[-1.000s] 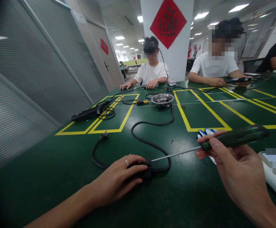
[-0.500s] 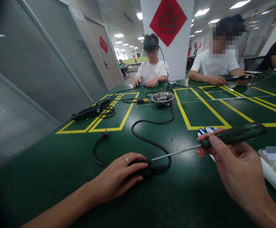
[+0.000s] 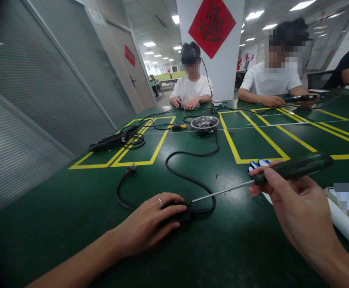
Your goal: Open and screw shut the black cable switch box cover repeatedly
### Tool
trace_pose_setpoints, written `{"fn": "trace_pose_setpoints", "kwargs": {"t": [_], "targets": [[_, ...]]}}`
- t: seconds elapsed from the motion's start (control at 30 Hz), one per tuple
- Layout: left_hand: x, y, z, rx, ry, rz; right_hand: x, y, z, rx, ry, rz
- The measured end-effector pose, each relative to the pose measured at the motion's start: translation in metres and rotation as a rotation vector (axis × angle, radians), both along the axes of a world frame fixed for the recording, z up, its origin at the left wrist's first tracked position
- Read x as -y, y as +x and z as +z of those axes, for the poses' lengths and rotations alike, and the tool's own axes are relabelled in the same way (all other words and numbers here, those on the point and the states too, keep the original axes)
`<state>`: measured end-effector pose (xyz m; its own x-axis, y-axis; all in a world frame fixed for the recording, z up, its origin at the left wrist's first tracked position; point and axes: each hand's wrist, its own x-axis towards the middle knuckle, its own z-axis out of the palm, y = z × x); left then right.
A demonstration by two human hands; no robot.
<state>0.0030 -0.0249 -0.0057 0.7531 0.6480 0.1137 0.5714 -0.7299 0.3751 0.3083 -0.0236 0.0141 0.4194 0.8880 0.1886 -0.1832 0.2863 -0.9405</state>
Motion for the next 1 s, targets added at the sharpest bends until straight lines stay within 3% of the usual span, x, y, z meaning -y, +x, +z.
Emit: {"fn": "trace_pose_setpoints", "kwargs": {"t": [0.63, 0.87, 1.0], "targets": [[0.003, 0.006, 0.009, -0.006, -0.004, 0.007, 0.008, -0.002, -0.009, 0.130, -0.124, -0.013], [0.005, 0.008, 0.011, -0.030, -0.028, 0.031, 0.008, -0.004, -0.005, 0.034, 0.055, -0.053], [0.004, 0.008, 0.007, 0.011, -0.028, 0.033, 0.011, -0.006, -0.005, 0.062, 0.047, -0.029]]}}
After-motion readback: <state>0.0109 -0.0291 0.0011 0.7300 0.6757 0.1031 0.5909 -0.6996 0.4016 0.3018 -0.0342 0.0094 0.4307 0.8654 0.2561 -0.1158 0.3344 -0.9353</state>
